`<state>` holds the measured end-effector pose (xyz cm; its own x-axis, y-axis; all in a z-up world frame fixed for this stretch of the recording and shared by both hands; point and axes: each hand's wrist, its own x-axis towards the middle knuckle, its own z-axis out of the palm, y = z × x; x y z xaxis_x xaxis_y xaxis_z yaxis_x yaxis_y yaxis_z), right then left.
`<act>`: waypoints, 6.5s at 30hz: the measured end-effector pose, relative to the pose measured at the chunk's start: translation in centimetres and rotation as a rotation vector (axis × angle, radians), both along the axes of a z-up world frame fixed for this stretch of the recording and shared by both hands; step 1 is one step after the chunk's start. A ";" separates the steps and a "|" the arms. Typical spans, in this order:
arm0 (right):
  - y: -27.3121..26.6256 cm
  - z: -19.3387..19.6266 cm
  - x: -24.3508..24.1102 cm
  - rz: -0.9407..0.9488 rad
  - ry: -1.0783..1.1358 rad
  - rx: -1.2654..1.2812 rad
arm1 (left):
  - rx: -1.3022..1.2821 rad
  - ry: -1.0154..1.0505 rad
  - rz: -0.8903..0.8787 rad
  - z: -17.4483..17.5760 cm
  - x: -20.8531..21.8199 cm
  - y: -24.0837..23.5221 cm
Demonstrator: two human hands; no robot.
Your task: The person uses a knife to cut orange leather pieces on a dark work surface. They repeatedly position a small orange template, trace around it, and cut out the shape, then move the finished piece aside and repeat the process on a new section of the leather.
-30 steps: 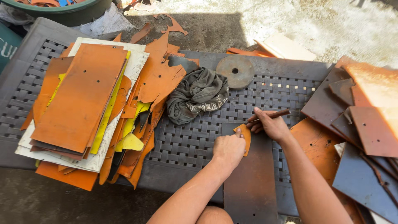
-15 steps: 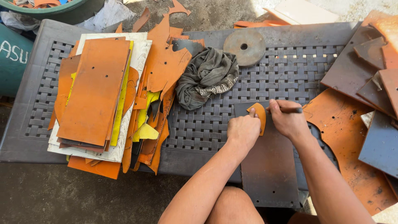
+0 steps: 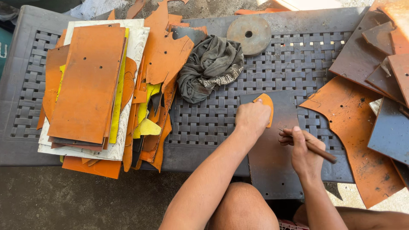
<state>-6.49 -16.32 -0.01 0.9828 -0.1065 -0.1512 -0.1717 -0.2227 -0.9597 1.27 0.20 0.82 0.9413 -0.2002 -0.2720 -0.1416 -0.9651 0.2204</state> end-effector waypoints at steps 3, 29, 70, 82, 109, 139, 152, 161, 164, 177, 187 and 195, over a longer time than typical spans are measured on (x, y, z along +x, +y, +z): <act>1.0 0.1 -1.3 0.140 -0.131 -0.198 | 0.004 0.019 -0.073 0.7 1.3 0.5; 1.5 -0.1 -0.6 0.283 -0.214 -0.493 | 0.142 0.050 -0.186 2.0 2.9 -2.6; 7.5 4.6 17.1 1.136 0.369 -0.686 | 0.560 0.490 -0.226 3.4 3.6 -11.1; 10.1 5.4 16.8 1.497 -0.641 -1.036 | 0.598 0.464 -0.220 3.1 3.7 -11.1; 8.9 4.5 21.5 0.939 0.116 -0.823 | 0.587 0.422 -0.182 1.1 4.3 -10.1; -0.9 -0.9 4.6 0.226 -0.642 -0.700 | -0.309 -0.191 0.411 0.7 -9.2 3.1; -1.5 -1.3 4.9 0.302 -0.617 -0.709 | -0.335 -0.175 0.138 0.1 -5.2 5.3; -1.4 -0.8 4.9 0.375 -0.563 -0.761 | -0.372 -0.379 0.090 -2.3 -1.3 0.5; -1.6 -1.6 4.8 0.351 -0.529 -0.765 | -0.375 -0.379 0.087 -2.8 -1.6 0.6; -1.8 -2.0 5.1 0.346 -0.514 -0.772 | -0.420 -0.358 0.068 -3.4 -1.3 1.1; -1.7 -1.9 5.2 0.341 -0.514 -0.761 | -0.414 -0.370 0.081 -3.3 -1.2 1.2; -1.6 -1.6 5.2 0.362 -0.498 -0.767 | -0.414 -0.378 0.083 -3.3 -1.2 1.2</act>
<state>-1.28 -17.90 -1.65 0.9080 0.3175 0.2734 0.4146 -0.7749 -0.4771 0.09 1.38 -2.47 0.9751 -0.1397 0.1723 -0.2115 -0.8202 0.5315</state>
